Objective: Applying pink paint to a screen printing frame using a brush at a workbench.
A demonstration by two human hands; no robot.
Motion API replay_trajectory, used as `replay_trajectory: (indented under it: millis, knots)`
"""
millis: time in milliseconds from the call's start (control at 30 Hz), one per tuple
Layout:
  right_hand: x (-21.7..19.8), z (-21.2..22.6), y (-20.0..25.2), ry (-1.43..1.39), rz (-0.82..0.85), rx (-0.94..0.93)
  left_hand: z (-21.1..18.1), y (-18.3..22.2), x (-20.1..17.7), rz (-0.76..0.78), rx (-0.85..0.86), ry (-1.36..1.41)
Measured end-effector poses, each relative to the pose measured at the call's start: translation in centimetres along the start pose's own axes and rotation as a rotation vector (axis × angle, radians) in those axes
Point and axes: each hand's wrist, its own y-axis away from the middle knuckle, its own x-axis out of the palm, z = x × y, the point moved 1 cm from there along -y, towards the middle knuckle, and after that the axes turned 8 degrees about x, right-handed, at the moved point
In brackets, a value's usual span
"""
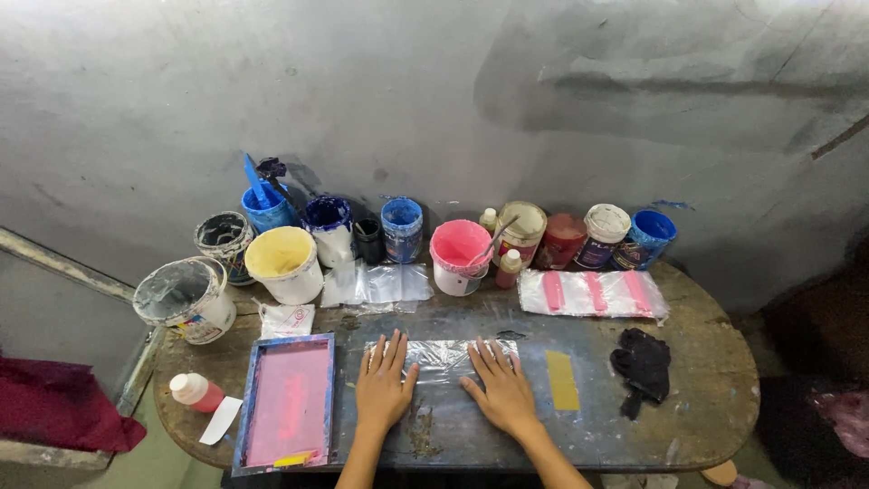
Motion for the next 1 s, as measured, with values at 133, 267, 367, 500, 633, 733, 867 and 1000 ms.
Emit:
replay_trajectory:
  millis: [133,267,367,500,633,733,867,1000]
  knots:
    - [-0.5,-1.1,0.3,0.019,0.02,0.059,0.6,0.3,0.5,-0.083,0.011,-0.026]
    - [-1.0,-2.3,0.9,-0.006,0.027,0.169,0.7,0.6,0.8,-0.049,-0.098,-0.034]
    - [-1.3,-2.9,1.3,-0.031,0.022,0.231,0.6,0.7,0.8,-0.04,-0.177,-0.035]
    - [-0.4,-3.8,1.6,-0.099,-0.031,0.306,0.7,1.0,1.6,-0.112,-0.233,-0.072]
    - [1.7,-4.9,0.8,-0.045,-0.126,0.303,1.1,1.3,2.3,-0.142,-0.266,-0.105]
    - [3.1,-5.8,0.1,-0.023,-0.201,0.313,1.0,1.3,2.1,-0.143,-0.273,-0.118]
    - [4.1,-6.5,-0.3,-0.028,-0.264,0.313,0.9,1.2,1.8,-0.139,-0.254,-0.166]
    - [4.9,-6.8,-0.2,-0.054,-0.364,0.259,-0.1,1.3,-0.3,-0.162,-0.26,-0.064]
